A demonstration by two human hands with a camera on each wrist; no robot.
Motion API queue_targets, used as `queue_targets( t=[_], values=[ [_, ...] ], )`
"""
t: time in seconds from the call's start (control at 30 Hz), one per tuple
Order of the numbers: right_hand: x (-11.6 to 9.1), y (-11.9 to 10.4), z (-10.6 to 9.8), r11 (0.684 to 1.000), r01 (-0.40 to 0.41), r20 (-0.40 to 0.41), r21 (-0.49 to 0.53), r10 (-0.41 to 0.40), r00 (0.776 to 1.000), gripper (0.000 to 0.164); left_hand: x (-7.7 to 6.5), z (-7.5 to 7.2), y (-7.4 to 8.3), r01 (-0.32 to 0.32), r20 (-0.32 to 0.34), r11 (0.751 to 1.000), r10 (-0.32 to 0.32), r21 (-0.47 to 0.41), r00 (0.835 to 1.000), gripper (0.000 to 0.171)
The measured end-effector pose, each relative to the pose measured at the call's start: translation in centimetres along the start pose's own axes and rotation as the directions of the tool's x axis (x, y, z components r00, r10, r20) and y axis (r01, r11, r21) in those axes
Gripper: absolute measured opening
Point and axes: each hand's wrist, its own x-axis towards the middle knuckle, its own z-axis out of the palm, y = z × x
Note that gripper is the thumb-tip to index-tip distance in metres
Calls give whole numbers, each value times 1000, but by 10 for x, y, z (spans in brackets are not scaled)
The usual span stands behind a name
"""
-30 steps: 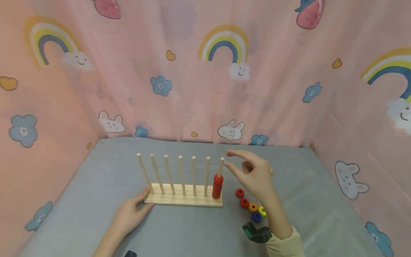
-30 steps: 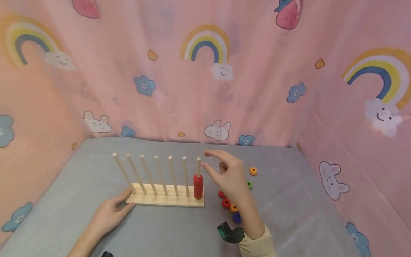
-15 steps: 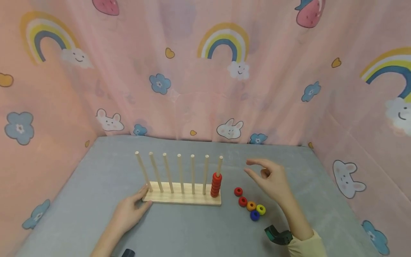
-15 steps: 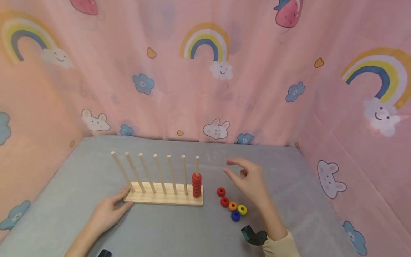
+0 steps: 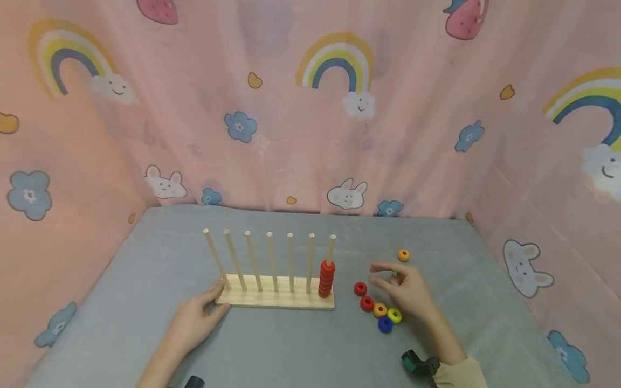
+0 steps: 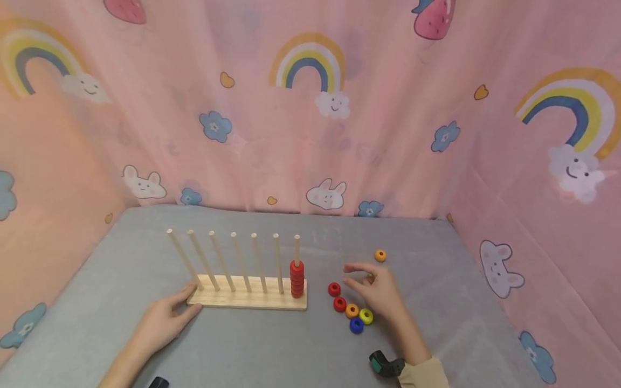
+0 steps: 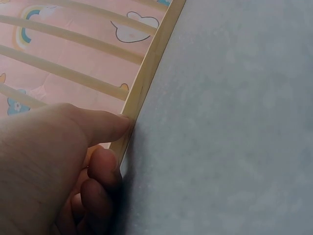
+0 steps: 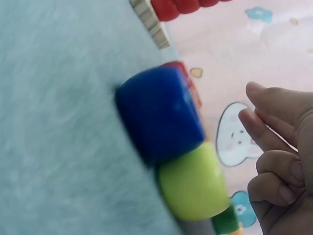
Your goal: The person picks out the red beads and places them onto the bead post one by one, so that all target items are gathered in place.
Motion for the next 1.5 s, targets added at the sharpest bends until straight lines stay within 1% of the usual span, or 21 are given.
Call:
queue_targets(
  t=[0.2,0.37,0.5,0.7,0.8,1.0,1.2,1.33,1.5],
  values=[
    [-1,20,5,997,-61,46,52,59,997,34,0,1,-1,-2,1,1000,2,-16,1000,62],
    [0,26,7,991,-118,72,67,114,991,35,0,1,0,-9,-10,1000,9,-18,1000,62],
    [0,28,8,990,-131,101,54,125,987,36,0,1,0,-11,-16,1000,11,-15,1000,62],
    [-2,27,11,988,-153,142,-23,154,978,36,-1,2,-2,-15,-11,1000,15,-5,1000,61],
    [-2,26,11,991,-131,151,-30,134,979,36,-1,2,-3,-18,-15,1000,18,-1,1000,61],
    [-1,25,14,997,-53,128,-52,59,990,33,-1,2,-2,-11,-16,1000,11,-11,1000,62],
    [-1,27,17,997,25,118,-67,-17,993,29,0,2,-2,-8,-10,1000,8,-12,1000,61],
    [-2,28,18,998,38,111,-56,-32,993,27,0,2,-2,-14,-11,1000,14,-11,1000,61],
    [-1,28,18,998,27,111,-54,-21,994,27,0,2,-2,-20,-21,1000,20,-4,1000,61]
  ],
)
